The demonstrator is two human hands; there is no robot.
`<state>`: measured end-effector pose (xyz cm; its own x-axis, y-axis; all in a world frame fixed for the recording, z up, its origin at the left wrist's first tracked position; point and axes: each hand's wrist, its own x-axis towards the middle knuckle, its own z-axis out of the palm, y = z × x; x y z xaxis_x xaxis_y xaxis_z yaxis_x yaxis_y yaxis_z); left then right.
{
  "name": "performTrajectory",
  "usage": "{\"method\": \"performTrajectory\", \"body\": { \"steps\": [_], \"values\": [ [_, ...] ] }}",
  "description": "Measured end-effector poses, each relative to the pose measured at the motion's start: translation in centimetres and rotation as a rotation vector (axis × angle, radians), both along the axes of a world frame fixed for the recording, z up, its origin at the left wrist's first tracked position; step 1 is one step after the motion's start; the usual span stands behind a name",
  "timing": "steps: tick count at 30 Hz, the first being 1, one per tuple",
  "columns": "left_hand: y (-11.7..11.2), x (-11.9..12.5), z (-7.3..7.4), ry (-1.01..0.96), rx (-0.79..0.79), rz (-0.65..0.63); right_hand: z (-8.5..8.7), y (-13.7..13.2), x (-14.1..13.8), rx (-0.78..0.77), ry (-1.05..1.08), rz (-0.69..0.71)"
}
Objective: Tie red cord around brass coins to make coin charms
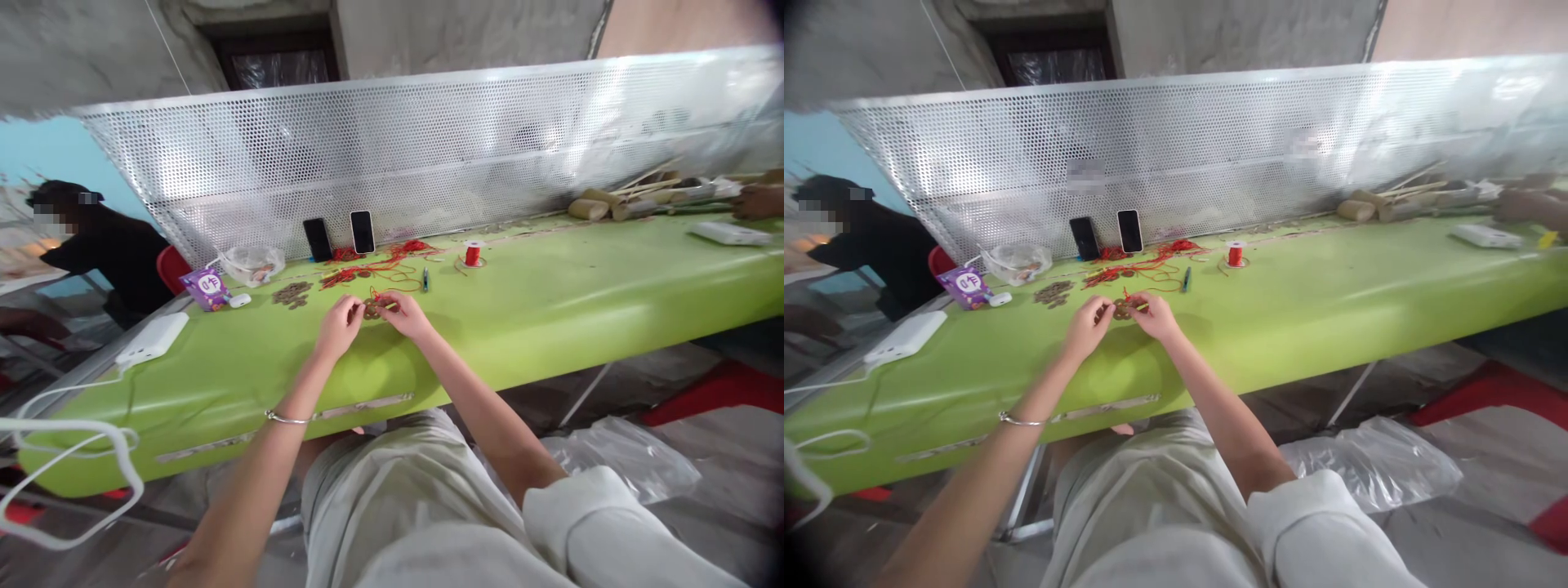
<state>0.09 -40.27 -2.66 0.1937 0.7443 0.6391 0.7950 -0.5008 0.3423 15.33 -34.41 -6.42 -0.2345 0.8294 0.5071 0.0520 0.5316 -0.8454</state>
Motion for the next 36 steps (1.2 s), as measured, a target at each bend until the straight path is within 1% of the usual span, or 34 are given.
{"method": "performTrajectory", "body": {
  "steps": [7,14,22,27,32,36],
  "values": [
    [0.25,-0.20,-0.19,-0.036,-0.026,-0.015,-0.09,0.10,0.06,0.003,-0.019,0.021],
    [0.56,-0.14,-0.35,-0.032,-0.055,-0.025,0.07,-0.02,0.17,0.004,-0.031,0.035],
    [0.47,-0.20,-0.20,-0.050,-0.045,0.001,0.21,-0.08,0.27,0.008,-0.039,0.027],
    [0.48,-0.24,-0.22,-0.038,-0.049,0.012,0.20,-0.04,0.17,0.009,-0.046,0.015],
    [0.58,-0.10,-0.39,0.012,-0.089,-0.023,0.30,-0.25,0.11,0.013,-0.055,0.028],
    [0.62,-0.13,-0.38,0.020,-0.084,-0.024,0.33,-0.31,0.18,0.011,-0.069,0.036]
  ]
}}
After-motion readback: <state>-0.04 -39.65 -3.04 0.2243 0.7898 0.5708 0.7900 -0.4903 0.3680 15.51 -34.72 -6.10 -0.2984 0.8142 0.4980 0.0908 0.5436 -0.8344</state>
